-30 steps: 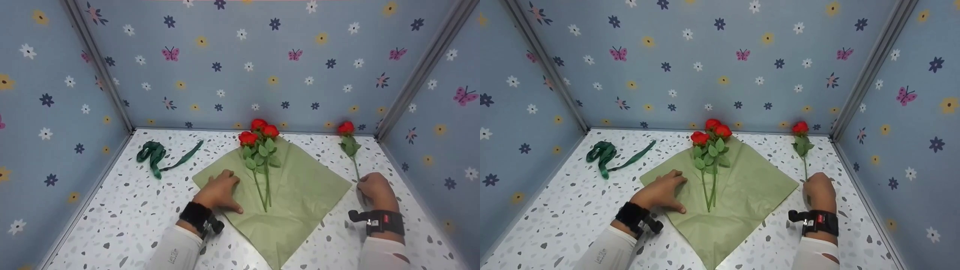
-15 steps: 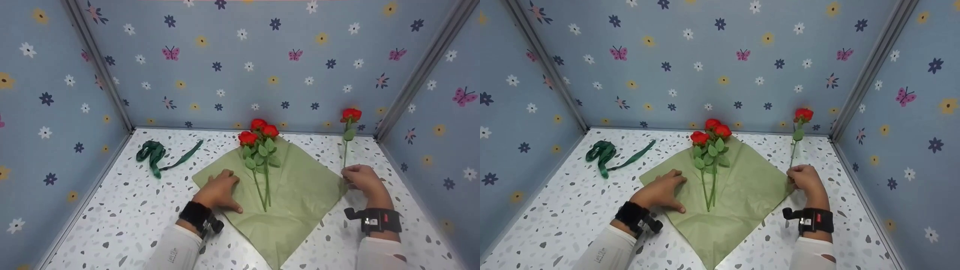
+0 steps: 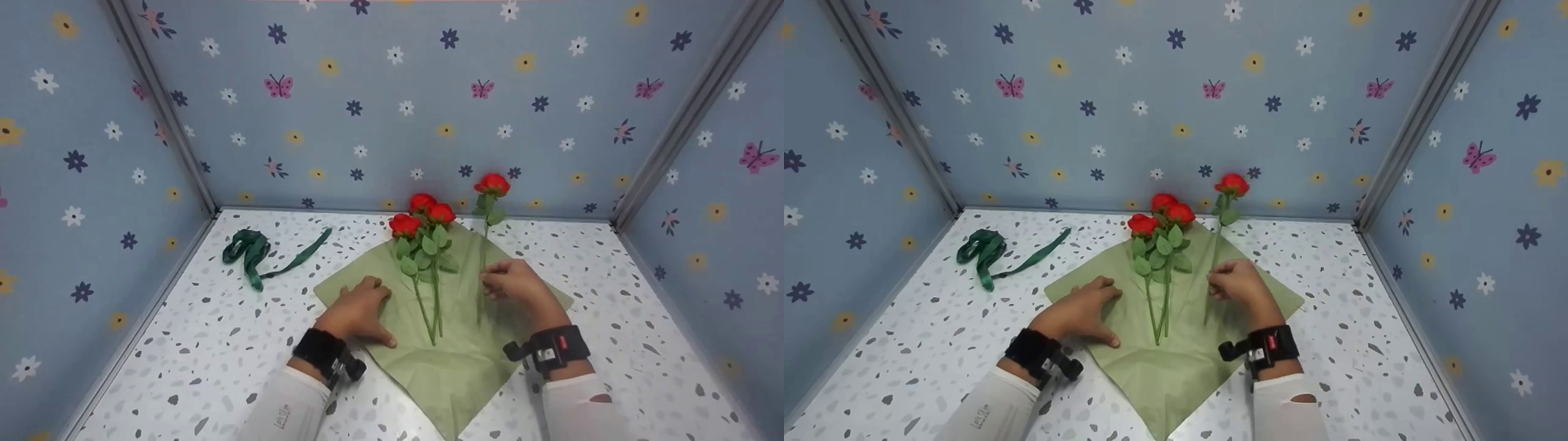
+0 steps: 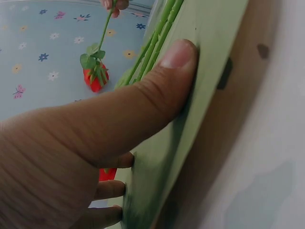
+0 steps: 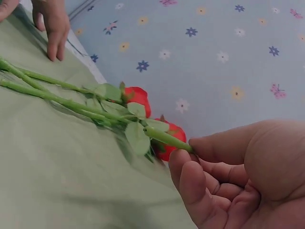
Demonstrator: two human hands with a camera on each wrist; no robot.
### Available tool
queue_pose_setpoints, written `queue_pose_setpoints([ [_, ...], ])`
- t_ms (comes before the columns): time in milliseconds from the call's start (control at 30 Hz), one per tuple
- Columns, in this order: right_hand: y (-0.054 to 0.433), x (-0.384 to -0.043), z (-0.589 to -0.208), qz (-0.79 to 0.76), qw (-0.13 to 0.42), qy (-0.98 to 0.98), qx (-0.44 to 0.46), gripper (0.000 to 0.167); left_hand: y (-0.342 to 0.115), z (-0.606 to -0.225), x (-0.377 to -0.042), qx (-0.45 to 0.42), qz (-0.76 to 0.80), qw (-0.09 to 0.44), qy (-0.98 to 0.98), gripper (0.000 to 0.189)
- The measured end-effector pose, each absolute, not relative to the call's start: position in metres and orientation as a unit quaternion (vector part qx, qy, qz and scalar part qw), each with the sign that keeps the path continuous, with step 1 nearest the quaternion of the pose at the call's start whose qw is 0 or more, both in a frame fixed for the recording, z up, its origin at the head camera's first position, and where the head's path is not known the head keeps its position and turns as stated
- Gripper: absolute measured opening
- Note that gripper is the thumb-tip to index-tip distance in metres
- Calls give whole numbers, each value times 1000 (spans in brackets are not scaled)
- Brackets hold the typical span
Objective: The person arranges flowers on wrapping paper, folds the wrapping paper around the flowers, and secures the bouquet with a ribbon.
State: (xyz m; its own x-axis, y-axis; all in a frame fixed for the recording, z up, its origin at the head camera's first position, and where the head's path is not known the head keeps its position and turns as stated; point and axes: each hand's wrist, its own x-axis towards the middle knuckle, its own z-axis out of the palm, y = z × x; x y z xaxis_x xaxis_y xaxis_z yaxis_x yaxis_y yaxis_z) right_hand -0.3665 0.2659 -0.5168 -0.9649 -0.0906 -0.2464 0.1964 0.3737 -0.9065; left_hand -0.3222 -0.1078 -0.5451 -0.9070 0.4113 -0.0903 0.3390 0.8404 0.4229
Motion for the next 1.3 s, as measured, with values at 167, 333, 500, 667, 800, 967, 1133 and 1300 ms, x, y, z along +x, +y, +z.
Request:
queue_pose_setpoints([
  [167, 240, -373, -523, -537, 145, 831, 29, 37, -105, -545, -323, 205, 200, 86, 954, 113],
  [333, 218, -369, -531, -519, 155, 840, 20, 40, -101, -545, -324, 205, 198, 90, 954, 113],
  [500, 195, -367, -540, -508, 146, 849, 4, 55, -105, -543, -323, 197, 201, 92, 955, 115],
  [667, 185, -368, -543, -452, 114, 884, -28, 26, -106, -544, -322, 194, 204, 95, 955, 116],
  [800, 189, -377, -555, -407, 95, 906, -69, 31, -106, -545, -322, 194, 206, 95, 954, 116],
  [967, 188, -378, -555, -403, 107, 906, -80, 41, -107, -543, -322, 192, 207, 95, 955, 116],
  [1133, 186, -368, -543, -386, 106, 913, -73, 10, -109, -542, -322, 202, 205, 88, 954, 113],
  [1300, 202, -365, -540, -378, 102, 918, -64, 26, -109, -544, -322, 208, 206, 84, 952, 113],
])
